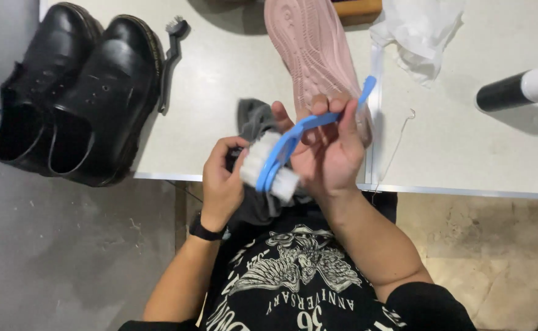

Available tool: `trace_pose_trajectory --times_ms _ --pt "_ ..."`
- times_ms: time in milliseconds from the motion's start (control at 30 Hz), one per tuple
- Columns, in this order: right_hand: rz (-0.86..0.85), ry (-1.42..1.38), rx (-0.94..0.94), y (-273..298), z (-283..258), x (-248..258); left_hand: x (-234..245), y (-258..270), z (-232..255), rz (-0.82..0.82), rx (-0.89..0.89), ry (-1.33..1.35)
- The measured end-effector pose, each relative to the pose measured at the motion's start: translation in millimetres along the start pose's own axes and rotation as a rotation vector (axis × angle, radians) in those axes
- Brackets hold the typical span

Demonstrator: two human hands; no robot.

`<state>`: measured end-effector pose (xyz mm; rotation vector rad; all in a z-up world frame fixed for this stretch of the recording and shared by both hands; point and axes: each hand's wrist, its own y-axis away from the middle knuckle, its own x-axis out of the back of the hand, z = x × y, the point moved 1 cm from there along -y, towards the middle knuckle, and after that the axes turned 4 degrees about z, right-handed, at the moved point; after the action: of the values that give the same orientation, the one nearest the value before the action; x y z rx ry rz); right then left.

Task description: The person is cleaning the sole of a pink sneaker by applying foam, scrubbing it with a blue brush, and wiping it with a cloth.

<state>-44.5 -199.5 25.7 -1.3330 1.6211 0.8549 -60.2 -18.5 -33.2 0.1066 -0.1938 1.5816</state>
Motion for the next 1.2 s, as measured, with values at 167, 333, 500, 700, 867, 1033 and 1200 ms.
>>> trace_pose_trajectory --times_ms 167,333,500,700,867,1033,1200 --pt "-0.084 0.072 0.062 19 13 -29 -22 19 20 0.11 0.03 0.19" --pt "-0.129 0.099 0.121 27 10 -30 -58 27 57 0.216 0.069 0.44" --pt "-0.105 0.025 0.087 39 6 -9 -26 -18 24 0.327 0.019 0.361" --pt "-0.152 0.334 0.396 22 -113 29 76 -86 50 0.265 -0.34 -0.676" --pt "0.364 0.164 0.444 -2 -126 69 3 -84 48 0.113 -0.448 -0.547" --pt "0.577 0.284 0.28 -20 -121 68 -66 -121 32 -0.317 0.56 0.372" --pt "0.577 0.266 0.137 -44 -146 56 -52 -129 16 -0.173 -0.141 -0.255"
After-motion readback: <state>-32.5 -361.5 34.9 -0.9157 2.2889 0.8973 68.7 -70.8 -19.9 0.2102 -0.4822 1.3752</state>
